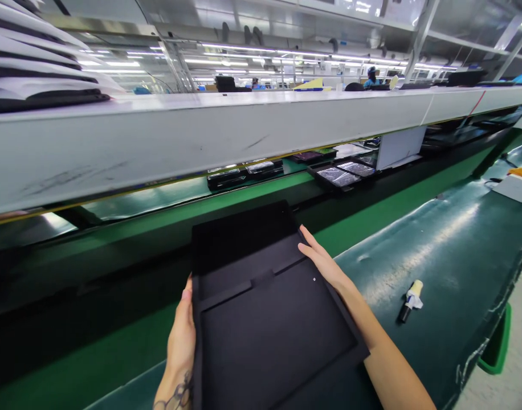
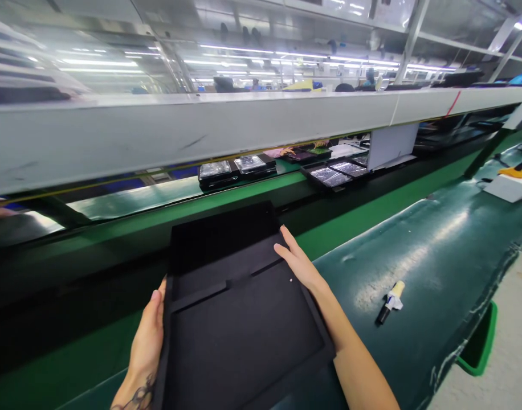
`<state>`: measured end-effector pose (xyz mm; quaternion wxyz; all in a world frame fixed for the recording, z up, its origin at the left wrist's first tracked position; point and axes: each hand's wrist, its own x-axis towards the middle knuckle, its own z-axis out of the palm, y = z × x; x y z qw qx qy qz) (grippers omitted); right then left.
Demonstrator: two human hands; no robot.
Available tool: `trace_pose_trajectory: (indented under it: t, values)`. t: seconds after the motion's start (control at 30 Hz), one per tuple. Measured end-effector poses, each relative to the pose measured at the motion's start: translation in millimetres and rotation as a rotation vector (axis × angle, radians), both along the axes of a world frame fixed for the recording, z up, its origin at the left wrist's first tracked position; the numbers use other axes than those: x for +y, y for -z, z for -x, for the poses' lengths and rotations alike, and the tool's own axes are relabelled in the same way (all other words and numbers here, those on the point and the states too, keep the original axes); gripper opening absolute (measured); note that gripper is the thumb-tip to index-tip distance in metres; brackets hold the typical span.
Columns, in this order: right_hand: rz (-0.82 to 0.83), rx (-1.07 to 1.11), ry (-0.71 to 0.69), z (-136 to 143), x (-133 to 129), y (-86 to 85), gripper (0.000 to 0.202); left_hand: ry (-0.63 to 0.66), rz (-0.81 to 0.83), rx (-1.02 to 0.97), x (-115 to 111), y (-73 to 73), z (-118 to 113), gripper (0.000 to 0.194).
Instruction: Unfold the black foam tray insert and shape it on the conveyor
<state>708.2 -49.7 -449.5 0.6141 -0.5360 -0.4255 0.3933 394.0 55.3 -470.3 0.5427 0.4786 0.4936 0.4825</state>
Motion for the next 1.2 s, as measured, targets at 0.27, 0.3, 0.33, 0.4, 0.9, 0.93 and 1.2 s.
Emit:
trace_pose_trajectory:
  t: [0.27,0.3,0.33,0.4,0.9,0.93,1.2]
  values:
    - [0.003,-0.166,0.028,1.7,4.9,14.8,0.098,0.01,0.048,-0.043,-5.0,-3.0,-10.2,0.074]
    - [0.006,-0.171,0.029,0.5,5.0,17.0,0.097,0.007,0.056,-0.037,-5.7,-4.7,-11.4,0.074]
    - [0.01,-0.177,0.028,-0.8,4.9,18.7,0.096,0.005,0.067,-0.032,-6.0,-5.7,-11.9,0.074]
    - [0.026,-0.199,0.021,-2.7,4.1,20.5,0.094,0.017,0.097,-0.04,-4.6,-4.9,-10.2,0.075]
    - [0.115,-0.797,-0.208,-5.0,-19.2,7.5,0.054,0.221,-0.343,0.693,11.4,22.1,2.1,0.092]
    - [0.087,-0.815,-0.207,0.1,-16.9,7.8,0.044,0.285,-0.365,0.698,7.0,20.3,-2.1,0.085]
    - [-0.017,-0.964,-0.095,29.7,11.7,46.8,0.01,0.498,-0.432,0.907,-16.9,38.8,-37.2,0.058]
